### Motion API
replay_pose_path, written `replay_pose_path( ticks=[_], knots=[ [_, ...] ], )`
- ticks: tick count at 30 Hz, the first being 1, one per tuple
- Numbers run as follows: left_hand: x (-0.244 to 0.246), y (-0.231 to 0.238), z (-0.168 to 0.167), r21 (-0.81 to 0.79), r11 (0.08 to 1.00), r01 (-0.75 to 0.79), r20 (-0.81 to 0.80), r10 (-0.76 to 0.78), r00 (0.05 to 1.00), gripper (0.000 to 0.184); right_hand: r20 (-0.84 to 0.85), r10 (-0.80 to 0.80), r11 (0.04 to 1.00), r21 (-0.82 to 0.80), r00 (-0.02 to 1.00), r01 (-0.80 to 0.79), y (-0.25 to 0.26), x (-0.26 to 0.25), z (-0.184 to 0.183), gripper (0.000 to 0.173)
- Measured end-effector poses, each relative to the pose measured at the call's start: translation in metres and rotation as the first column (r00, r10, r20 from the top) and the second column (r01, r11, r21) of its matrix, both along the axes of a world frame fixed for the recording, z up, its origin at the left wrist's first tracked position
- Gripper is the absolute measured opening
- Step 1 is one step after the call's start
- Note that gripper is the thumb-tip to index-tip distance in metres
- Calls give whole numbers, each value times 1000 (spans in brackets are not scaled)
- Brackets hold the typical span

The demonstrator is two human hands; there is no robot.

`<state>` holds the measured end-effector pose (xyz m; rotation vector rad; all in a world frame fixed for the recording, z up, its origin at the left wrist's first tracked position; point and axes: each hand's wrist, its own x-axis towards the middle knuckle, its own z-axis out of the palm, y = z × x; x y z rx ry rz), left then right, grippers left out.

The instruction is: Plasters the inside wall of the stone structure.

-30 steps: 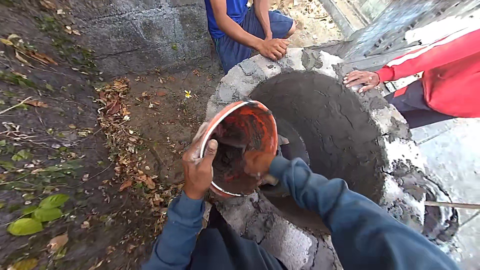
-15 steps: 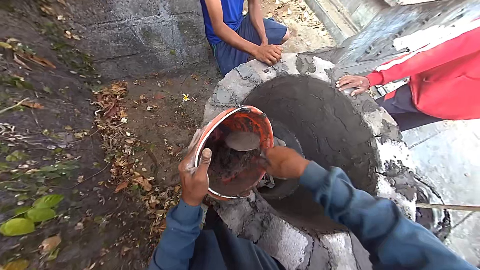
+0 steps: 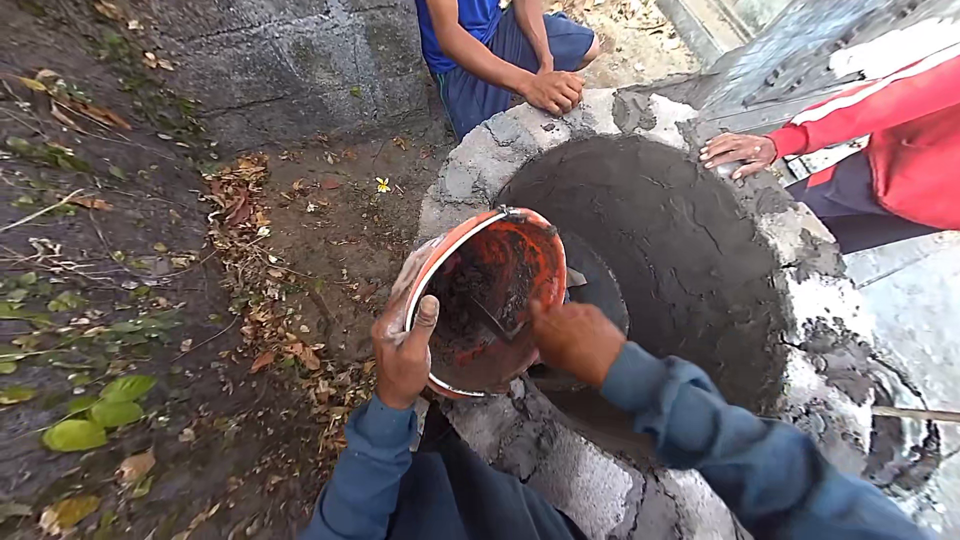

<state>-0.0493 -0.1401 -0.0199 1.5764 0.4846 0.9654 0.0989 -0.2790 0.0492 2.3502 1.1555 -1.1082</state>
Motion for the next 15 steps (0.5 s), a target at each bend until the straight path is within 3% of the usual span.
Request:
replay_pose_path(
  ticks=[4,7,10,13,15],
  knots=[
    [4,6,3,-28,999,-26,-22,25,999,28,49,124,978,160,991,-130,-7,-6,23,26],
    [9,6,4,-40,999,-10,-33,9,999,28,-30,170,983,68,985,-168,2,-26,14,30],
    [5,11,5,-52,999,14,-52,-16,999,28,13,158,984,76,987,-158,1,-6,1,35],
    [0,17,4,-77,997,31,-48,-35,998,29,151,71,967,232,986,-105,-3,21,-1,25],
    [3,19,4,-79,996,30,-52,-35,998,29,204,31,975,210,978,-74,4,36,-1,24]
  ],
)
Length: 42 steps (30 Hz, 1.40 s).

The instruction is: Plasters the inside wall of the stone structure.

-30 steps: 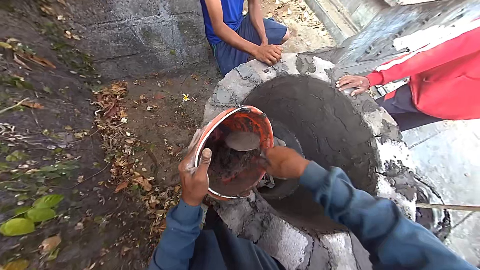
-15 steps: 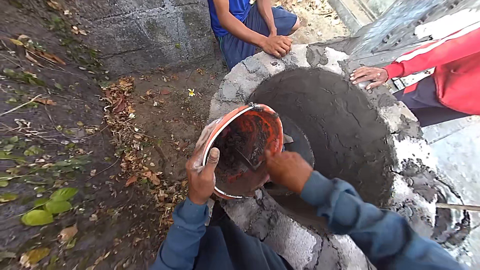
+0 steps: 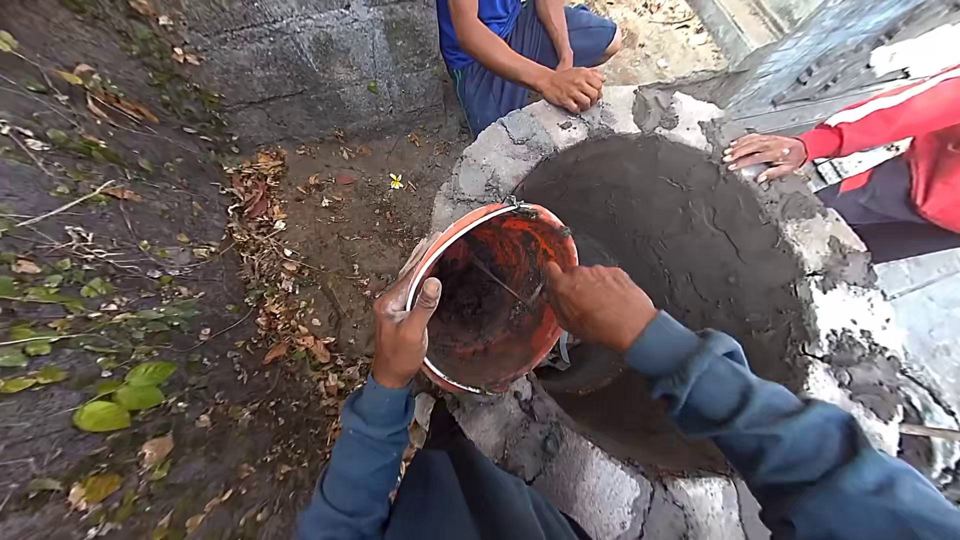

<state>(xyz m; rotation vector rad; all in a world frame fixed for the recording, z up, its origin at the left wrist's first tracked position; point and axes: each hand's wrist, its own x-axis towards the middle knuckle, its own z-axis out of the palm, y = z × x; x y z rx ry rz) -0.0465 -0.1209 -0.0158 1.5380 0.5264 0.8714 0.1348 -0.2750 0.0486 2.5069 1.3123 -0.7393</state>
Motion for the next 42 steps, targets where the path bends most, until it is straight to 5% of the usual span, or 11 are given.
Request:
replay_pose_path(
  ticks=[8,14,19,22,25,28,37,42],
  knots=[
    [-1,-9,-2,1,1000,-4,30,4,1000,29,-299,-26,977,-209,954,-38,24,-21,-46,39],
    [6,-15,-2,2,1000,6,62,-6,998,27,-543,-81,993,-118,836,19,30,-31,-63,38],
    [12,-15,0,42,998,45,69,-47,997,31,-738,-234,961,-76,633,267,25,-39,-74,33],
    [16,-26,5,49,996,76,26,-77,997,36,-865,-318,884,-122,388,452,15,-44,-82,28],
    [24,-34,8,43,997,67,-5,-66,998,38,-953,-256,819,-125,162,560,0,-42,-89,23],
    [29,-20,12,0,997,75,-38,-75,996,43,-991,-126,804,-72,51,590,-14,-33,-89,20],
    [48,64,26,-42,995,92,-287,-101,953,24,-982,176,742,176,65,647,-68,30,-65,17],
    [53,109,13,71,990,125,-457,-79,886,41,-949,168,567,315,268,761,-126,76,-96,10]
  ],
)
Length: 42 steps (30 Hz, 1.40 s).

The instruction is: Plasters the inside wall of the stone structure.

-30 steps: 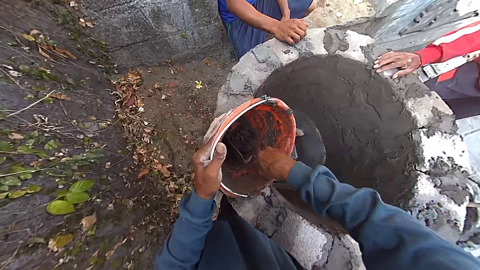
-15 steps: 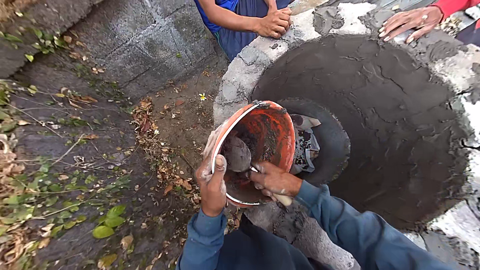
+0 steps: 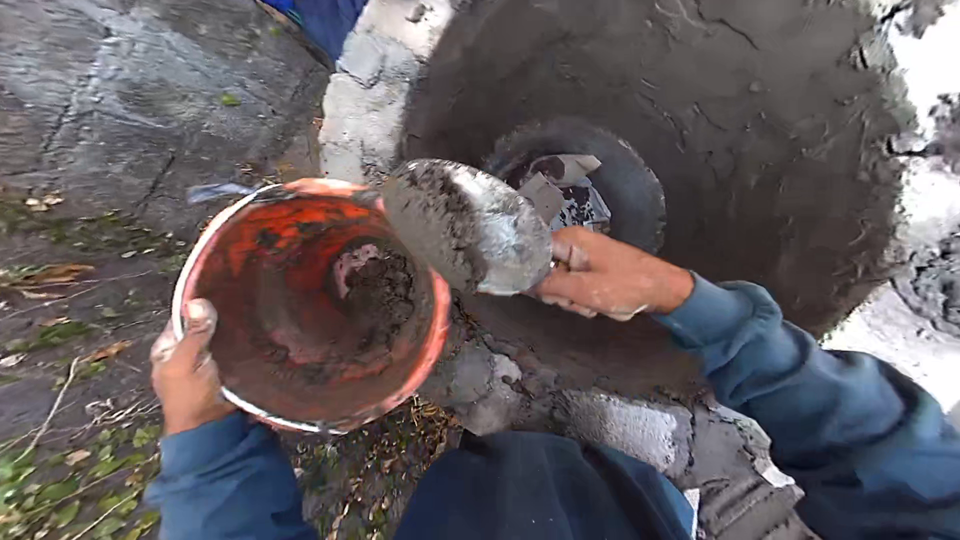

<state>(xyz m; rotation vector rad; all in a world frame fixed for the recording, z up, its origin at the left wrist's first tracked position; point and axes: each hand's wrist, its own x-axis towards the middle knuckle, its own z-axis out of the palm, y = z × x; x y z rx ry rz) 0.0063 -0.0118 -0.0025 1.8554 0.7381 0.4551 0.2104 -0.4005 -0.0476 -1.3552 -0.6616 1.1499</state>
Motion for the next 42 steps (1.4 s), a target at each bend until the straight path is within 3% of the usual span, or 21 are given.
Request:
replay_pose_path(
  ticks=[4,10,14,17,21,26,42],
  knots=[
    [0,5,-6,50,998,-39,-74,43,996,42,116,-99,986,-121,988,113,-26,18,-72,16],
    [8,6,-9,86,994,-73,-136,85,987,38,123,-40,937,-339,992,80,-10,-1,-200,24],
    [6,10,-12,114,991,-66,-160,84,983,38,201,5,934,-352,980,68,21,-16,-255,23],
    [5,14,-14,123,991,-59,-164,79,983,38,229,10,932,-356,973,74,37,-17,-276,25],
    [5,16,-14,112,993,-43,-178,62,982,39,309,138,873,-487,941,32,48,-29,-274,29],
    [1,24,-18,126,992,-24,-175,46,984,41,260,263,775,-631,929,-43,66,-57,-227,35],
    [8,15,-16,137,989,-54,-160,76,984,42,201,438,707,-679,876,-197,67,-62,-142,29]
  ],
)
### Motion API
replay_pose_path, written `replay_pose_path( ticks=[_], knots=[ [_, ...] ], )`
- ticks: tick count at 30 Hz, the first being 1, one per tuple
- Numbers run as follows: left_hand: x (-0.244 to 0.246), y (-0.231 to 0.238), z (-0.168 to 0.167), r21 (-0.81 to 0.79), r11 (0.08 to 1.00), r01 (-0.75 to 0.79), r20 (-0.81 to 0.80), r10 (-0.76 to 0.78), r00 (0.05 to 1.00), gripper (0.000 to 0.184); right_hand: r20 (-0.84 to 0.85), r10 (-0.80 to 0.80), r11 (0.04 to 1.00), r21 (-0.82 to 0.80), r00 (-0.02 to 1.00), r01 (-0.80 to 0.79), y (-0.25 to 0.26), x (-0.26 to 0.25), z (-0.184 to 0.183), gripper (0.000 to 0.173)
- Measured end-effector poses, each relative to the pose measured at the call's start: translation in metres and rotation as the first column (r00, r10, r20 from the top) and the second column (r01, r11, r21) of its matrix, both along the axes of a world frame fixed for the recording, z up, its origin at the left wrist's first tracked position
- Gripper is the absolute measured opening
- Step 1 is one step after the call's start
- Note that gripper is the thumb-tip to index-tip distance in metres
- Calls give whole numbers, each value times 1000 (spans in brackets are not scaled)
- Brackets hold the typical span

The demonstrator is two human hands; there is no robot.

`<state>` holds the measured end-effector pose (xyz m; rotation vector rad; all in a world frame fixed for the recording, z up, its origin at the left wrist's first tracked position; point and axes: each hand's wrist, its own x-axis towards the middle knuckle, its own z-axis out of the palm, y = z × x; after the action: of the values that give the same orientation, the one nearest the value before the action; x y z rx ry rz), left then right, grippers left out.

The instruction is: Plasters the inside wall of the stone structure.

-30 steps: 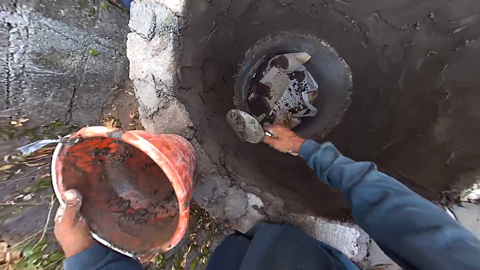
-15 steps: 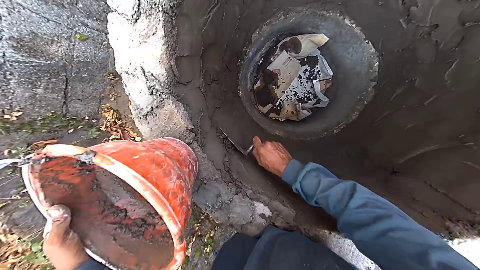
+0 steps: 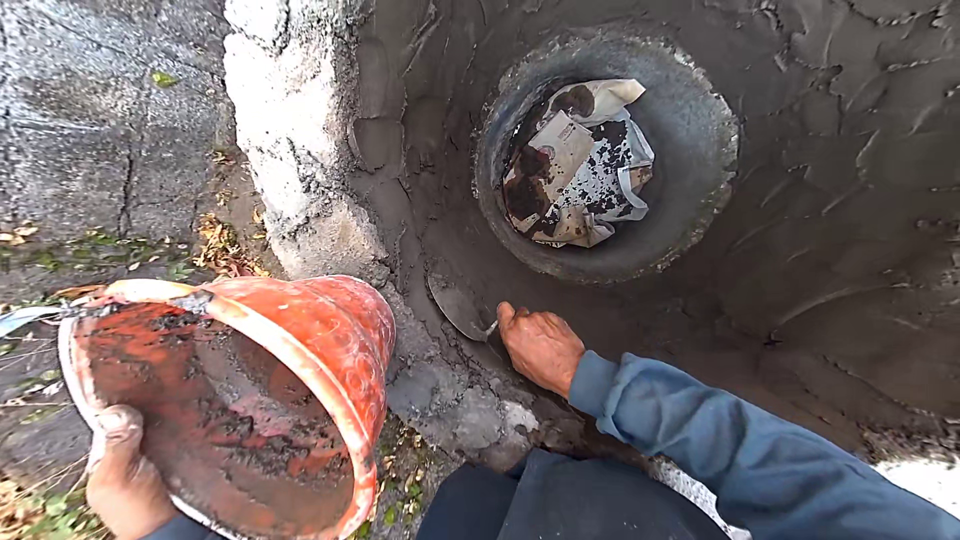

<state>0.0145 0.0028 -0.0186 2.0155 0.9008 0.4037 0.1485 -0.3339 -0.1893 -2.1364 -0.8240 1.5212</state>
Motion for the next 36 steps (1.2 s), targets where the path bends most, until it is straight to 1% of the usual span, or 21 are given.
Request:
replay_pose_path(
  ticks=[1,3,6,11,15,20,22,25,27,30,32,34,36],
  knots=[
    [0,1,1,6,1000,10,-10,-10,1000,44,-13,0,1000,-11,1000,0,0,0,5,30],
    [3,-4,1,12,1000,-21,-1,21,1000,41,-20,0,999,-50,1000,-1,1,-1,16,29],
    [4,-7,1,-8,1000,-19,11,20,1000,39,1,-1,996,-84,1000,1,3,-6,26,29],
    [-2,2,0,-13,1000,13,12,-13,1000,38,25,10,992,-124,1000,-6,0,-14,42,31],
    [0,1,0,-47,997,57,49,-54,997,41,29,1,988,-152,1000,3,1,-18,53,31],
    [-2,4,0,-54,998,43,44,-40,998,39,104,-7,986,-166,995,24,-5,-30,65,30],
    [-3,5,0,-47,997,60,27,-59,998,43,80,25,986,-164,997,-11,-15,-27,73,29],
    [-6,11,-2,-43,997,61,18,-60,998,44,-29,71,991,-114,997,-74,-40,-7,80,26],
    [-7,10,0,-50,996,69,12,-68,998,46,-46,38,995,-86,998,-42,-52,-1,69,30],
    [-4,2,1,-30,1000,2,14,-2,1000,39,-16,-33,983,-183,999,30,-42,3,31,35],
    [-5,4,1,-41,999,32,13,-32,999,44,-17,-49,973,-228,999,43,-28,6,7,37],
    [-4,6,-1,-49,998,29,31,-27,999,42,-46,-67,969,-243,997,54,-9,6,-4,38],
    [-3,7,-1,-52,998,28,21,-27,999,40,-99,-60,959,-281,993,30,9,0,-4,36]
  ],
)
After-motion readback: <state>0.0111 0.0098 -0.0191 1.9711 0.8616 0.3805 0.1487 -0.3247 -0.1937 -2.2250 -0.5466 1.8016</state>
